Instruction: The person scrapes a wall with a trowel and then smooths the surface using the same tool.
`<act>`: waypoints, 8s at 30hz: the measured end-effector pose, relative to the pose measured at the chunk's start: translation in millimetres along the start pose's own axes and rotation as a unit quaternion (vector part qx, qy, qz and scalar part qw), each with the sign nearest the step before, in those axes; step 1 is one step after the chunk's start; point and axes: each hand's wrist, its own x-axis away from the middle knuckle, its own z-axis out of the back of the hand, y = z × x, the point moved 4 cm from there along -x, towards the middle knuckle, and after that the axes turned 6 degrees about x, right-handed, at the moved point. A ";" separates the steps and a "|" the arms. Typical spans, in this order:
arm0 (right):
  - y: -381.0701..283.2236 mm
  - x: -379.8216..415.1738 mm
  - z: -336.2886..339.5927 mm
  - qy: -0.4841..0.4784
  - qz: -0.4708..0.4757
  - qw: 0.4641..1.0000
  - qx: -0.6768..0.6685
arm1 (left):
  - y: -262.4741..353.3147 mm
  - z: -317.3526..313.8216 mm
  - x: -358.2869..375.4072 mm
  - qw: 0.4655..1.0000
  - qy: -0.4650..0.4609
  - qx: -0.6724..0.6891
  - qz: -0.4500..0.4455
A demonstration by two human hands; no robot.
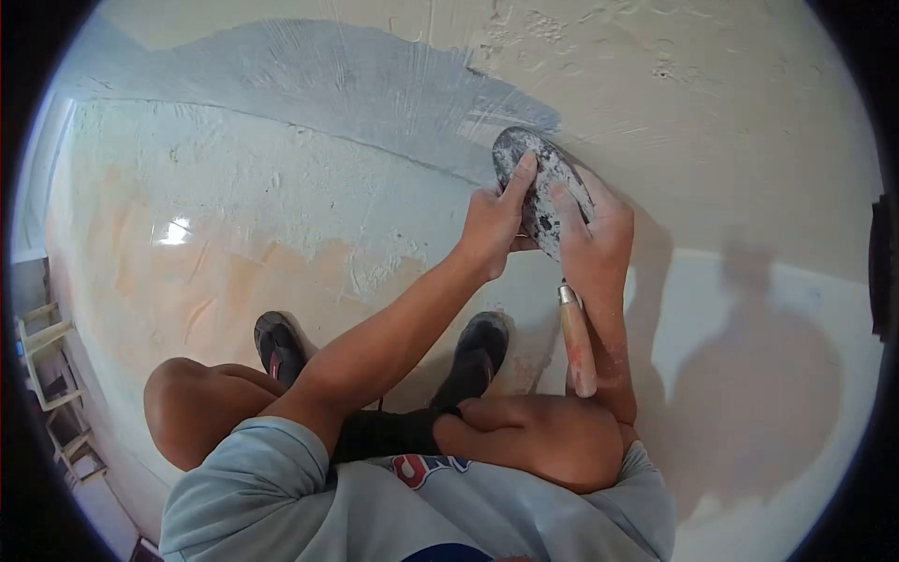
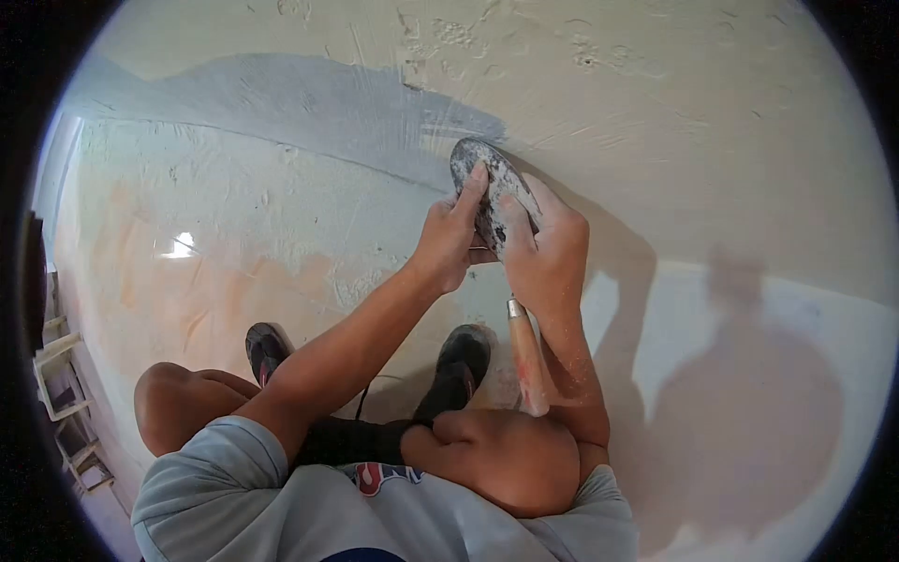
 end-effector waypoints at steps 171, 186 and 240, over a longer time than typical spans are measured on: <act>-20.1 -1.9 8.0 0.031 0.048 0.995 0.081 | 5.7 -10.8 4.3 0.999 0.002 0.034 -0.019; -20.0 -14.9 -27.3 -0.019 0.096 0.993 0.061 | 17.0 18.0 -7.7 0.999 -0.002 0.016 -0.038; -37.2 -20.0 -18.8 -0.020 0.091 0.984 0.152 | 32.8 2.6 -8.8 0.992 -0.086 0.031 -0.088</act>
